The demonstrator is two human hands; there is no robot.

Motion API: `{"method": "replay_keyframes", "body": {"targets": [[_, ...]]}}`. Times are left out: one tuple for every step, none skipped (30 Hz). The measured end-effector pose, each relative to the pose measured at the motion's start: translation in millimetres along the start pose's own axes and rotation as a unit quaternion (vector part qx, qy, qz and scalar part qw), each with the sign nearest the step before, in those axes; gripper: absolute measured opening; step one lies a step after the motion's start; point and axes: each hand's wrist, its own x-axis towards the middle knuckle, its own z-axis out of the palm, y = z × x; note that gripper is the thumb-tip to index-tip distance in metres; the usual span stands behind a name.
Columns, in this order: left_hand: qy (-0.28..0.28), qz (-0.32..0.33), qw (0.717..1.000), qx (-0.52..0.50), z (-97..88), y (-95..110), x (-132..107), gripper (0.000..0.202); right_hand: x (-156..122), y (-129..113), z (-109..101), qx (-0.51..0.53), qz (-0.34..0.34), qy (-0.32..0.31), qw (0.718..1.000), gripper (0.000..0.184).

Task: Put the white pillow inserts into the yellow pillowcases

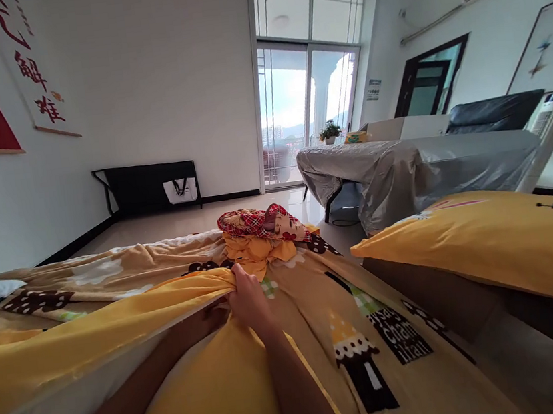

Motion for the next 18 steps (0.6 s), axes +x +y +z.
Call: {"method": "replay_keyframes", "body": {"targets": [[-0.016,0.011,1.0,0.002,-2.8,4.1,-1.6,0.036,-0.6,0.2,1.4,0.004,-0.001,0.005,1.0,0.031],[-0.034,0.028,0.999,0.008,-6.0,9.1,-3.6,0.035,-1.2,0.3,2.1,0.005,-0.004,0.008,1.0,0.032],[-0.05,0.051,0.997,0.019,-9.4,14.7,-6.1,0.035,-1.7,0.1,2.2,0.005,-0.008,0.011,1.0,0.032],[-0.06,0.078,0.994,0.036,-12.7,20.4,-8.9,0.035,-2.1,-0.4,1.8,0.007,-0.015,0.016,1.0,0.032],[-0.063,0.107,0.99,0.062,-15.6,25.5,-12.1,0.036,-2.4,-1.2,0.9,0.01,-0.024,0.021,0.999,0.031],[-0.06,0.135,0.984,0.095,-17.9,29.7,-15.3,0.038,-2.6,-2.2,-0.3,0.016,-0.036,0.025,0.999,0.029],[-0.055,0.159,0.977,0.13,-19.4,32.6,-18.4,0.04,-2.7,-3.6,-1.6,0.025,-0.048,0.03,0.998,0.027],[-0.048,0.175,0.97,0.164,-19.9,34.2,-21.3,0.043,-2.9,-5.2,-3.0,0.035,-0.059,0.034,0.997,0.025],[-0.04,0.183,0.963,0.192,-19.6,34.7,-23.7,0.044,-3.3,-7.0,-4.5,0.045,-0.066,0.037,0.996,0.024],[-0.034,0.183,0.959,0.214,-18.7,34.3,-25.5,0.045,-3.8,-8.9,-5.8,0.054,-0.069,0.04,0.995,0.024],[-0.03,0.178,0.957,0.225,-17.5,33.5,-26.7,0.045,-4.5,-11.0,-7.2,0.061,-0.065,0.042,0.995,0.025],[-0.031,0.172,0.957,0.23,-16.2,32.6,-27.4,0.046,-5.3,-13.0,-8.4,0.066,-0.058,0.043,0.995,0.027],[-0.036,0.165,0.958,0.231,-15.2,32.0,-27.6,0.046,-6.2,-15.0,-9.5,0.067,-0.047,0.044,0.996,0.028],[-0.04,0.157,0.959,0.232,-14.4,31.8,-27.5,0.046,-7.1,-16.8,-10.4,0.066,-0.035,0.044,0.996,0.029],[-0.044,0.15,0.959,0.235,-14.1,31.9,-27.2,0.046,-7.9,-18.3,-11.2,0.062,-0.025,0.043,0.997,0.029],[-0.044,0.144,0.958,0.244,-14.0,32.3,-26.9,0.045,-8.7,-19.5,-11.8,0.053,-0.016,0.042,0.998,0.031],[-0.04,0.139,0.955,0.257,-14.0,32.7,-26.8,0.044,-9.3,-20.3,-12.3,0.038,-0.008,0.041,0.998,0.032],[-0.035,0.138,0.951,0.274,-14.0,32.9,-26.8,0.044,-9.7,-20.7,-12.6,0.017,0.001,0.038,0.999,0.034]]}}
